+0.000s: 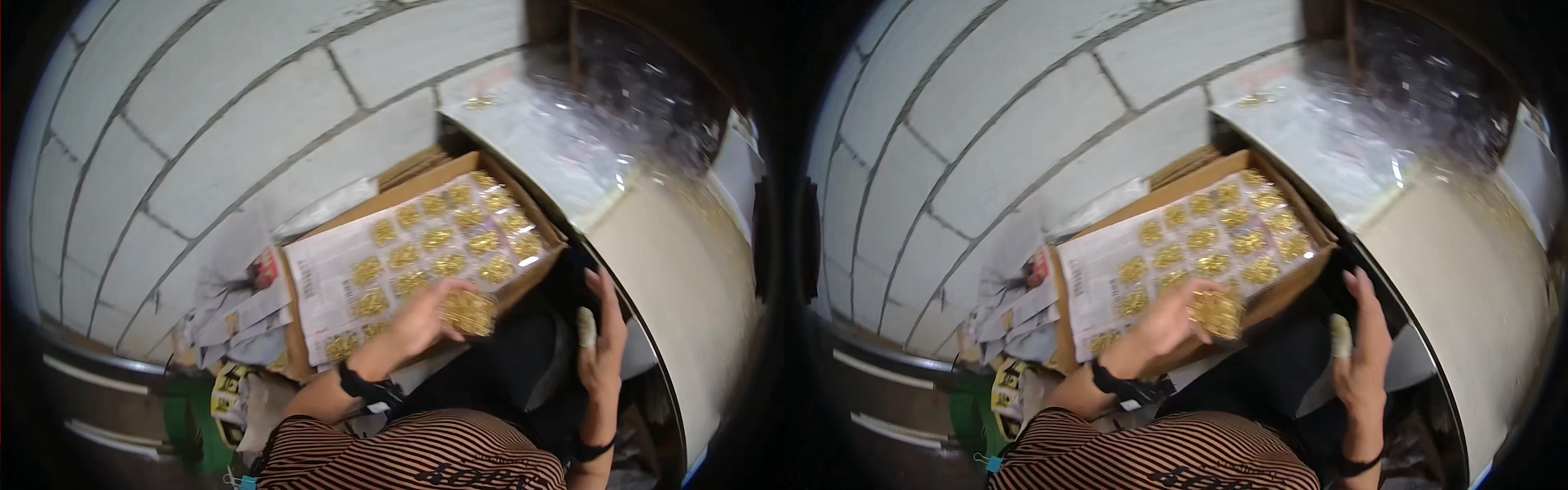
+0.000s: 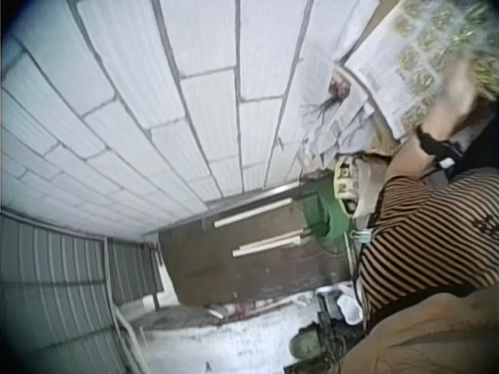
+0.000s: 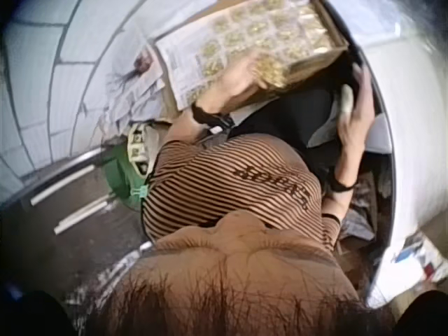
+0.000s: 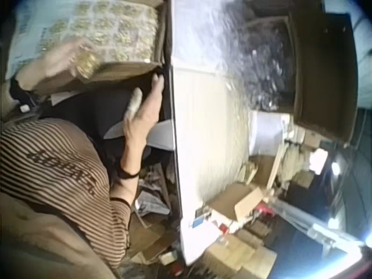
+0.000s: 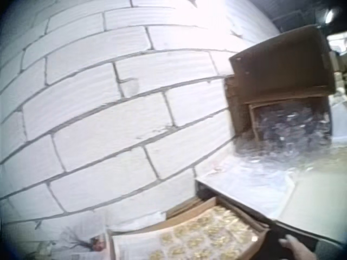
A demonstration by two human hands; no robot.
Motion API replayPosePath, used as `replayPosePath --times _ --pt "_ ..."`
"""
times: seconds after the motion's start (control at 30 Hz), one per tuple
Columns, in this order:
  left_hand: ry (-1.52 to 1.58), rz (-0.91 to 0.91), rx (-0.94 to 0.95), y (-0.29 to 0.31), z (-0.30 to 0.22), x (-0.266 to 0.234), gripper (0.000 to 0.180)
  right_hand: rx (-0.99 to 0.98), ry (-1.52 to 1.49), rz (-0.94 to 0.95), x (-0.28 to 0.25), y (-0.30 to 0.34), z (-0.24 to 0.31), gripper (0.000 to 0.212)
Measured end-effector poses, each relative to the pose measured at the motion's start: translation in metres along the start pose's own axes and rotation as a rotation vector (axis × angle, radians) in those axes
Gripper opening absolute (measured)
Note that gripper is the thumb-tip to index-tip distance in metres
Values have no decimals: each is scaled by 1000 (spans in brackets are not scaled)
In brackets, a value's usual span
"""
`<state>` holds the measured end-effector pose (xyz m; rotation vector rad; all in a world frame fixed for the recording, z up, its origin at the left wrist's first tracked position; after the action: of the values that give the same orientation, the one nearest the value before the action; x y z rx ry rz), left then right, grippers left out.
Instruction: Bagging and sorting small gold-colored metal parts into small plastic bags.
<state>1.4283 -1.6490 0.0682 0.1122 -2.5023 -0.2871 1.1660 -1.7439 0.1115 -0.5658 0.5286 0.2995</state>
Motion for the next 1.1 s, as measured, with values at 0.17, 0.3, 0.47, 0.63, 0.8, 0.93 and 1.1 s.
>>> replayPosePath --times 0.17,0.3,0.47,0.63,0.8,0.93,1.1 --pt "-212 -503 57 91 -79 -100 35 176 -12 153 1 18 -17 55" --pt "-284 -806 137 133 -62 -171 30 153 -80 294 14 20 -21 55" --pt "-491 -969 -84 131 -39 -193 30 73 -33 444 23 24 -20 43" --pt "-522 -1008 -2 140 -42 -178 33 63 44 536 26 34 -30 38" --pt "-598 -1032 57 164 -38 -185 36 120 -4 566 30 43 -35 33" --pt "-639 -934 -200 173 -35 -185 27 108 -33 601 36 48 -43 34" --pt "-589 -937 -324 165 -30 -169 22 154 -12 641 31 50 -40 34"
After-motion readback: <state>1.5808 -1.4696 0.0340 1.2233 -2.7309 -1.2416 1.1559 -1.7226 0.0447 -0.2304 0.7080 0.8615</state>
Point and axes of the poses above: each hand's wrist, its own y-axis away from the middle knuckle, its own x-axis out of the palm, z = x × y, the point moved 1 cm from there along -y, towards the middle knuckle, and after that the axes turned 3 degrees about y, right-handed, at the moved point
